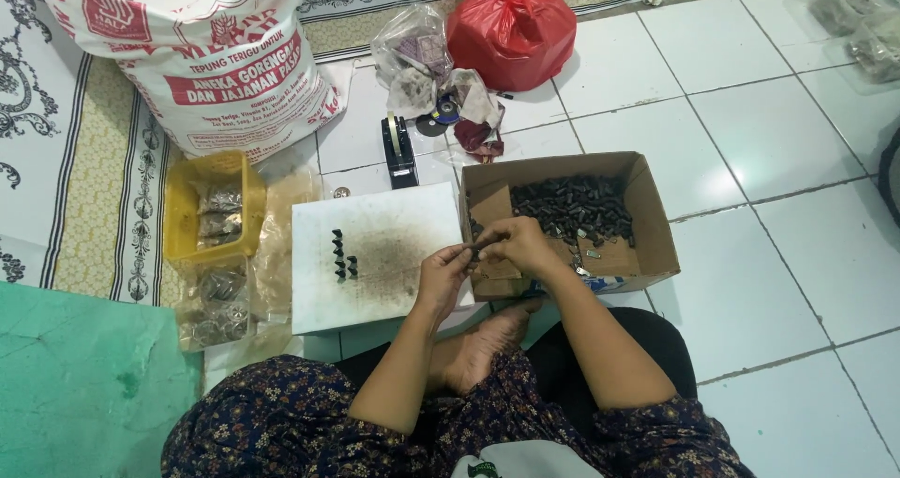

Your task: The person sits on the floor and sorts small dark objects from a cardboard box onto a white board. They pick up items one by one, inspect them, and place them in a line on the board.

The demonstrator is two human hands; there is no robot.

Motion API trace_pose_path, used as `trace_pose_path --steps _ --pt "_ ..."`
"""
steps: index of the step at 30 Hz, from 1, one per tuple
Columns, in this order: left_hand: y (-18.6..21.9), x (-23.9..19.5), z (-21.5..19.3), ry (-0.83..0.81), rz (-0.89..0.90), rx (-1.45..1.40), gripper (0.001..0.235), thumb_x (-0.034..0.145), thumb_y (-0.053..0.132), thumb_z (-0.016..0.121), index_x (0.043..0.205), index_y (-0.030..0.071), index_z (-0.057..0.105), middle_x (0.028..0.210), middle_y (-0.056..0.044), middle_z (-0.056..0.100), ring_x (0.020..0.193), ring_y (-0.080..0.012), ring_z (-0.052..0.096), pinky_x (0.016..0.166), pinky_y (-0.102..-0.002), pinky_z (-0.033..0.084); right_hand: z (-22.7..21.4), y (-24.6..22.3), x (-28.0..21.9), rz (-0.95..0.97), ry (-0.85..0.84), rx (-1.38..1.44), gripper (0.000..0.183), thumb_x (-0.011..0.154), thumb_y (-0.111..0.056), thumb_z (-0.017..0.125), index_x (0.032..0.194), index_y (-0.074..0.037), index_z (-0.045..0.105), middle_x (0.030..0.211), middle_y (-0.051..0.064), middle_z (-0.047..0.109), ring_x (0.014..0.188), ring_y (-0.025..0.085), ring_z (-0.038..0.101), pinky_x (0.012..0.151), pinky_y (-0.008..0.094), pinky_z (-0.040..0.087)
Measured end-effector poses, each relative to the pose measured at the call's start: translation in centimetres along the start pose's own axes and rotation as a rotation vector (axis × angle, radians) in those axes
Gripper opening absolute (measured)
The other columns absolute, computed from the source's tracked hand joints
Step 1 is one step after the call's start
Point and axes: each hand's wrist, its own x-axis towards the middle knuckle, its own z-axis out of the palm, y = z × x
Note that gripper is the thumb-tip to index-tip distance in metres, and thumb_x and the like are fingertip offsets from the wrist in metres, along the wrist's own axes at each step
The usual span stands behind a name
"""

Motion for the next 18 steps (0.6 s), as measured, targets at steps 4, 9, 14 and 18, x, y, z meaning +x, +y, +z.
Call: trace_pose_path --steps 4,9,14,18 --pt "0.0 0.0 -0.1 -0.025 -0.013 -0.011 0.023 0.092 0.01 0.077 0.11 -0.004 0.074 0.091 -0.014 0.075 0.08 -0.0175 0.07 0.074 -0.025 0.057 -0.6 0.7 0.7 0.067 -0.076 0.089 0.022 0.074 0.011 0.081 0.096 0.006 0.077 0.093 0.028 0.075 0.084 0.033 0.074 0.072 0.046 0.066" --pt "-0.4 0.1 -0.5 -0.027 -0.024 -0.019 0.024 0.091 0.01 0.078 0.11 -0.004 0.074 0.09 -0.013 0.075 0.078 -0.0166 0.07 0.074 -0.024 0.058 -0.6 1.8 1.5 0.099 -0.141 0.14 0.021 0.072 0.012 0.083 0.092 0.007 0.076 0.092 0.026 0.075 0.084 0.031 0.073 0.072 0.045 0.066" --pt "-0.4 0.0 -0.3 -0.015 -0.029 -0.021 0.023 0.092 0.009 0.077 0.11 -0.004 0.073 0.091 -0.013 0.075 0.079 -0.0163 0.07 0.074 -0.024 0.057 -0.1 3.3 2.3 0.09 -0.131 0.128 0.02 0.074 0.012 0.082 0.092 0.007 0.076 0.089 0.026 0.074 0.083 0.032 0.074 0.071 0.044 0.067" --pt "-0.2 0.2 -0.2 -0.005 -0.031 -0.029 0.025 0.092 0.012 0.078 0.112 -0.003 0.073 0.092 -0.011 0.075 0.08 -0.0147 0.071 0.075 -0.023 0.058 0.7 4.9 3.1 0.04 -0.088 0.107 0.016 0.078 0.015 0.076 0.092 0.007 0.076 0.085 0.028 0.073 0.079 0.034 0.075 0.066 0.044 0.068"
